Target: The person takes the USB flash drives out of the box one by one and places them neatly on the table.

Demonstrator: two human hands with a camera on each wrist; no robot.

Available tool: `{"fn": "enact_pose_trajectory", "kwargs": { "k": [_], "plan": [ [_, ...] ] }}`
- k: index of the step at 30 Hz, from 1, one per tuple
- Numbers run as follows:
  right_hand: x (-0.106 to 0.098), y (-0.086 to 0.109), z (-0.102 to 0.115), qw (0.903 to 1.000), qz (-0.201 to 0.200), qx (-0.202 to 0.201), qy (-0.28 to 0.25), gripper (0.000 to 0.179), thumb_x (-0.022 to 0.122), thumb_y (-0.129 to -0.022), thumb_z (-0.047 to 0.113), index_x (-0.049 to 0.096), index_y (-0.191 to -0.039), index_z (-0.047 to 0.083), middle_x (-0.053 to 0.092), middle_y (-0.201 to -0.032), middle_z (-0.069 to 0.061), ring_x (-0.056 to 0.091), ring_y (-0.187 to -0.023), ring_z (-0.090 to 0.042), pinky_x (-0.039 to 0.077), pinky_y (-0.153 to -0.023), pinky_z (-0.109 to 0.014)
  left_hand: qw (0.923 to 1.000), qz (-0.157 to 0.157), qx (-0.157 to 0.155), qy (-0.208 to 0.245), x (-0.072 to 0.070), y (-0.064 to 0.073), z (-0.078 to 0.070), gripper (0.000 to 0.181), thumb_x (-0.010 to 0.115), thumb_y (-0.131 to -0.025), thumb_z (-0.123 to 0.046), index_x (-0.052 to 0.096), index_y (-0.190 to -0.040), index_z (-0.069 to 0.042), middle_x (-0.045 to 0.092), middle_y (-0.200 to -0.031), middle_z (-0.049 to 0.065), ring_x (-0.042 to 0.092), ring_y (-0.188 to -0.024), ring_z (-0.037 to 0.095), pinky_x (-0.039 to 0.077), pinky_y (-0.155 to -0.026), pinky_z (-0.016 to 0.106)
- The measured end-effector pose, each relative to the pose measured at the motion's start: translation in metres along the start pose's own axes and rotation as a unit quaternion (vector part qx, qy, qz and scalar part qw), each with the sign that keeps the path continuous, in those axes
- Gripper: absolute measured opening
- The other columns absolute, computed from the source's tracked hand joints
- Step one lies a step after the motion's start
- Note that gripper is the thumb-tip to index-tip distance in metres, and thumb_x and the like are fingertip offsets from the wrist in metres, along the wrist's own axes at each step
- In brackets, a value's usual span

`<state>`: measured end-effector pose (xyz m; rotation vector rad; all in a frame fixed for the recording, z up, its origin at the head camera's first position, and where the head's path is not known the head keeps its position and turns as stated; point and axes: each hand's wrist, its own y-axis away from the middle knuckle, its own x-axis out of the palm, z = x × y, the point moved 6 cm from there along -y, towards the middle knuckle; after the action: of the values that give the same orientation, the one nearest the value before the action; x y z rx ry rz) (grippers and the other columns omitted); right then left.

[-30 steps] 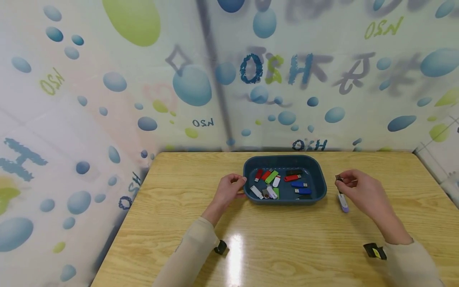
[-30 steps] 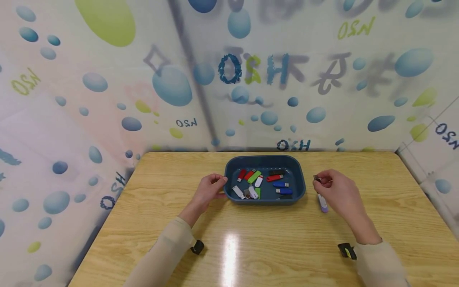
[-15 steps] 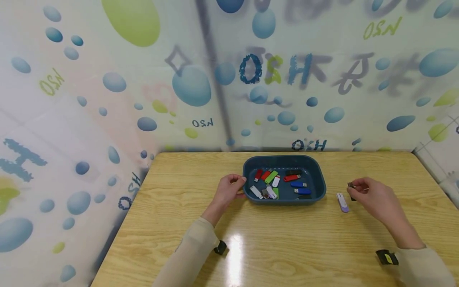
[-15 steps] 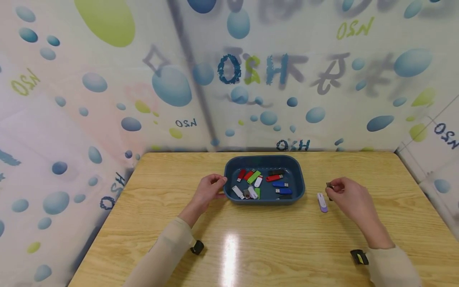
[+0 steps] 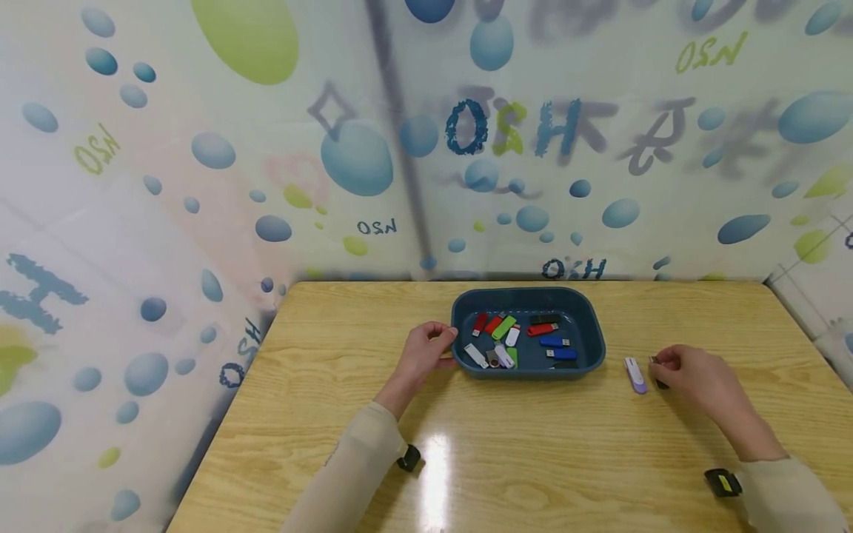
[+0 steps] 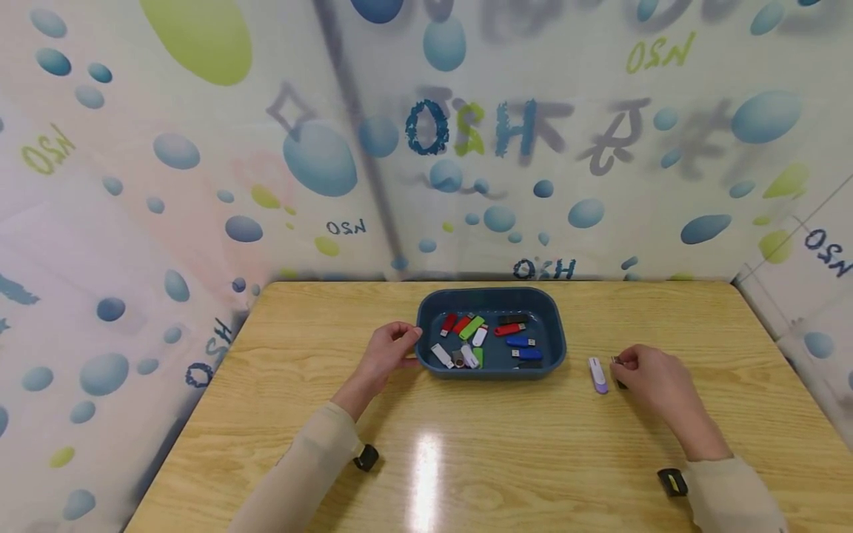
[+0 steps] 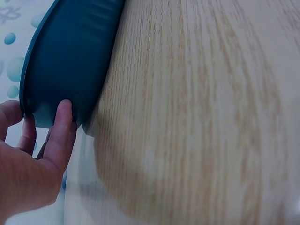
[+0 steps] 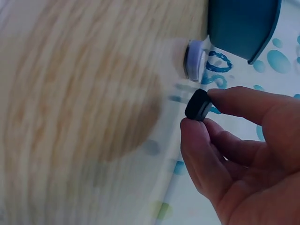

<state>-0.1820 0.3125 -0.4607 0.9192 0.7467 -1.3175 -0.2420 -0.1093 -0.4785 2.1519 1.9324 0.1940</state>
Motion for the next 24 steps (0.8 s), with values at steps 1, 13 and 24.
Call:
{"fn": "enact_pose_trajectory", "kwargs": {
  "k": [1, 13, 24],
  "plan": [
    [0.0011, -0.0008, -0.0008, 1.0, 0.003, -0.002, 0.004, 0.038, 0.068, -0.098, 0.021, 0.065, -0.109, -0.015, 0.068, -0.089, -0.017, 0.061, -0.077, -0.028, 0.052, -0.066, -0.044, 1.0, 0.001, -0.001, 0.001, 0.0, -0.0001, 0.0002, 0.027, 0.063, -0.105, -0.017, 0.062, -0.119, 0.006, 0.057, -0.11, 0.011, 0.062, -0.086, 0.018, 0.061, -0.087, 0.048],
    [0.007, -0.0067, -0.0006, 0.9994, 0.027, -0.006, 0.022, 0.034, 0.067, -0.096, 0.019, 0.067, -0.105, -0.014, 0.068, -0.088, -0.016, 0.06, -0.075, -0.025, 0.052, -0.066, -0.044, 0.9999, 0.005, 0.001, 0.009, -0.0006, -0.0022, 0.0011, 0.027, 0.064, -0.104, -0.018, 0.062, -0.117, 0.005, 0.056, -0.108, 0.011, 0.063, -0.086, 0.018, 0.062, -0.086, 0.045],
    [0.0095, -0.0087, 0.0012, 0.9989, 0.038, 0.0, 0.028, 0.032, 0.067, -0.096, 0.018, 0.066, -0.104, -0.013, 0.065, -0.086, -0.015, 0.055, -0.072, -0.023, 0.047, -0.062, -0.036, 1.0, 0.007, 0.0, 0.004, -0.0007, -0.0026, 0.0014, 0.027, 0.062, -0.106, -0.018, 0.062, -0.118, 0.006, 0.056, -0.109, 0.011, 0.062, -0.086, 0.018, 0.062, -0.086, 0.047]
  ]
}}
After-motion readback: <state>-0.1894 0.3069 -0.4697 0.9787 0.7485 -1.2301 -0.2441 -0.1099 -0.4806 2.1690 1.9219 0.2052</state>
